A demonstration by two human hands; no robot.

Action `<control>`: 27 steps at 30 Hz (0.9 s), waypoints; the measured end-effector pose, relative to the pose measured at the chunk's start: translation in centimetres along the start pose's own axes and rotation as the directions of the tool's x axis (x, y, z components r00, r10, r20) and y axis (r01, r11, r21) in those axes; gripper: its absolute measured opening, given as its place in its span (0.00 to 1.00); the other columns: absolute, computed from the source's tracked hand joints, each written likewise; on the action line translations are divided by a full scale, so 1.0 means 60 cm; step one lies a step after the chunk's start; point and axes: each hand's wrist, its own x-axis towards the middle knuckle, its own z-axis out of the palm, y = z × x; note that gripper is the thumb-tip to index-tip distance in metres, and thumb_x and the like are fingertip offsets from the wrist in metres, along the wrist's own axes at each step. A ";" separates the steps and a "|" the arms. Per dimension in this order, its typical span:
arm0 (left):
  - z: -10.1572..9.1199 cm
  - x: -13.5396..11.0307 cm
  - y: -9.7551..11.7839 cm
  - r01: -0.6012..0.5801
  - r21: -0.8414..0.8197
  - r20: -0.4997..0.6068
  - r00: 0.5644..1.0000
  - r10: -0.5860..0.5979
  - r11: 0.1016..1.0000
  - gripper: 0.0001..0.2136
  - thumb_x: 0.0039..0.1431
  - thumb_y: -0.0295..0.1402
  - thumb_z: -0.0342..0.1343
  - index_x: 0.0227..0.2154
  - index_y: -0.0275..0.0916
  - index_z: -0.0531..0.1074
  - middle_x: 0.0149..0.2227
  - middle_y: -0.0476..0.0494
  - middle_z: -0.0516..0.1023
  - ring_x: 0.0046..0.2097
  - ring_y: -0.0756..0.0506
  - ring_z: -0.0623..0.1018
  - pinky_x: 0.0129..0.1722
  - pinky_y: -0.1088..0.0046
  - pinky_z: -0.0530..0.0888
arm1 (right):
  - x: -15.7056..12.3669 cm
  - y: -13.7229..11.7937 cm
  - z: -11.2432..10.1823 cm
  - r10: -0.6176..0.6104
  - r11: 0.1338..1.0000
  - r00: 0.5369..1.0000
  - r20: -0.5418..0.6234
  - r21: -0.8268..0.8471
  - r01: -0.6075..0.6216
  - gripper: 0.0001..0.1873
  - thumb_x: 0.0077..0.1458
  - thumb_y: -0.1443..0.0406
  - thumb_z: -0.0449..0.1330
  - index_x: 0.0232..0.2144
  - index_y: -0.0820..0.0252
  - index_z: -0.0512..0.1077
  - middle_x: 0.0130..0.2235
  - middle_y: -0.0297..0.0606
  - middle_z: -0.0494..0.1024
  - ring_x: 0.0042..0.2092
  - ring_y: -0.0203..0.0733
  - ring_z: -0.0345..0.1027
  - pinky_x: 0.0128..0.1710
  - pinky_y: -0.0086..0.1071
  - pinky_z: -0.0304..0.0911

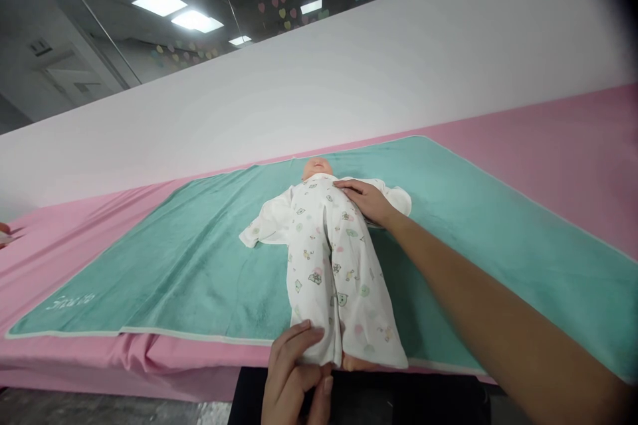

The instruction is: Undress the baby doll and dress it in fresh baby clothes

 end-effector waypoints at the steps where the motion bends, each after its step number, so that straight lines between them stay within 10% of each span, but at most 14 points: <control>1: 0.000 0.000 0.000 -0.003 -0.001 -0.003 1.000 0.003 1.000 0.08 0.51 0.18 0.51 0.27 0.38 0.67 0.43 0.41 0.73 0.50 0.40 0.71 0.44 0.62 0.73 | 0.000 0.000 0.000 -0.002 1.000 1.000 -0.002 -0.001 0.002 0.15 0.57 0.62 0.51 0.44 0.50 0.73 0.50 0.31 0.73 0.53 0.40 0.64 0.58 0.40 0.54; 19: 0.002 0.004 0.001 -0.006 -0.019 -0.057 0.998 0.005 1.000 0.07 0.52 0.19 0.51 0.26 0.37 0.68 0.41 0.40 0.75 0.49 0.40 0.73 0.43 0.62 0.74 | -0.001 -0.001 0.000 0.011 1.000 1.000 0.002 -0.003 -0.011 0.15 0.56 0.62 0.51 0.44 0.50 0.73 0.50 0.31 0.73 0.54 0.39 0.63 0.58 0.40 0.54; 27: -0.027 0.021 -0.006 0.183 -0.100 -0.082 0.978 -0.191 0.978 0.06 0.56 0.24 0.51 0.26 0.39 0.69 0.31 0.45 0.76 0.36 0.46 0.77 0.33 0.69 0.75 | 0.001 -0.001 -0.001 0.003 1.000 1.000 0.001 0.005 -0.003 0.15 0.56 0.63 0.51 0.43 0.50 0.73 0.50 0.31 0.73 0.53 0.39 0.64 0.58 0.39 0.54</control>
